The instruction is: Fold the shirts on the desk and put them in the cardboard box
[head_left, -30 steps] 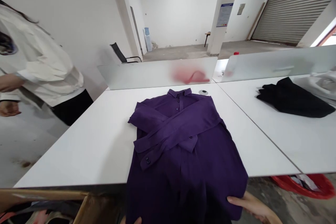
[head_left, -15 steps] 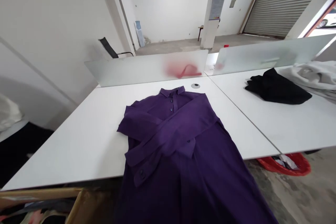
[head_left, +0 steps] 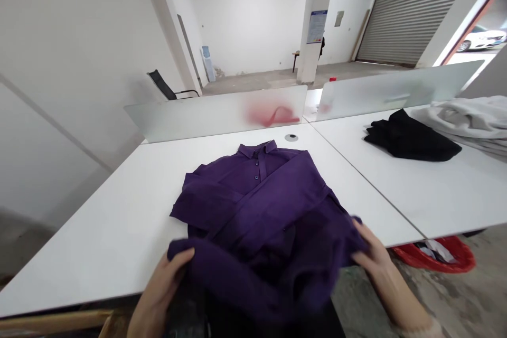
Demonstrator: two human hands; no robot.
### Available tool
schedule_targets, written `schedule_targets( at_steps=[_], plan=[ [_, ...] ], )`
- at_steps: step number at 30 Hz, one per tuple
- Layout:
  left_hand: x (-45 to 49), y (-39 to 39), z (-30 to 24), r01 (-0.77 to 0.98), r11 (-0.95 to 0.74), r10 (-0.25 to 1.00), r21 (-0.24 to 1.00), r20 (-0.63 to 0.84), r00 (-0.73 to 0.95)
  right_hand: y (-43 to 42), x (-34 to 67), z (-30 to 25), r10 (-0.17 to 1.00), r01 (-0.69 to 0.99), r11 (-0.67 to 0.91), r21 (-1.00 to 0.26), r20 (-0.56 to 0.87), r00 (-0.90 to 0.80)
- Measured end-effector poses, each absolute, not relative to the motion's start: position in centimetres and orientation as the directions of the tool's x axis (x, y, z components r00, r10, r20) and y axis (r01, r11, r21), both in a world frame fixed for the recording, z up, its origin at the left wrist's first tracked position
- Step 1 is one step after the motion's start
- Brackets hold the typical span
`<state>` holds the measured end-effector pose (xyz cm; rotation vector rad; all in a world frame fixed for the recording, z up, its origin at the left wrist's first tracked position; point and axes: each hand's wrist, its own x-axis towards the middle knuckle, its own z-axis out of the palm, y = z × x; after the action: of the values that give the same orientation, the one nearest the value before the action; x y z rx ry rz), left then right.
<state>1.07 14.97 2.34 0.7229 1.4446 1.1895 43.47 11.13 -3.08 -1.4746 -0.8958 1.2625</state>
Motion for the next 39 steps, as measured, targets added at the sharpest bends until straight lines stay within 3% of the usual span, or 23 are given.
schedule_targets(
  at_steps=[3,5,7,10,13,16,19,28,34,39],
  plan=[
    [3.2,23.1,6.8,-0.1,0.076,0.99,0.992,-0.087,-0.112,19.4,41.0,2.8,0.991,0.033,0.039,-0.999,0.043,0.131],
    [4.9,27.7,8.7,0.109,-0.073,0.993,0.991,0.083,-0.089,23.9,39.3,4.7,0.967,0.133,0.224,-0.965,0.238,0.093],
    [6.8,30.4,8.9,0.299,-0.143,0.979,0.944,0.179,-0.098,26.8,37.9,4.5,0.94,0.356,0.301,-0.885,0.338,0.045],
    [9.2,30.5,6.3,0.475,-0.241,0.967,0.847,0.252,0.041,28.4,36.9,1.3,0.953,0.774,0.247,-0.583,0.289,-0.087],
    [10.5,28.4,1.9,0.753,-0.365,0.931,0.548,0.217,0.294,28.4,37.1,-2.3,0.976,0.954,0.182,-0.24,0.166,-0.144],
    [10.1,27.4,-1.2,0.879,-0.382,0.924,0.285,0.142,0.356,28.4,38.2,-3.9,0.982,0.982,0.147,-0.118,0.139,-0.13],
    [8.0,28.2,-2.0,0.918,-0.357,0.931,0.173,0.139,0.336,29.0,39.7,-4.0,0.982,0.987,0.141,-0.075,0.136,-0.13],
    [2.1,30.9,-2.2,0.98,-0.142,0.985,0.138,0.116,0.127,29.9,42.7,-4.0,0.991,1.0,-0.016,-0.019,0.134,0.018],
    [2.8,29.4,-1.9,0.982,-0.132,0.988,0.136,0.099,0.12,29.1,42.3,-3.8,0.994,1.0,-0.028,0.009,0.106,0.027],
    [2.2,26.0,-2.5,0.984,-0.173,0.977,0.053,0.133,0.164,23.9,42.9,-5.2,0.974,0.996,0.042,0.074,0.217,-0.057]
  ],
)
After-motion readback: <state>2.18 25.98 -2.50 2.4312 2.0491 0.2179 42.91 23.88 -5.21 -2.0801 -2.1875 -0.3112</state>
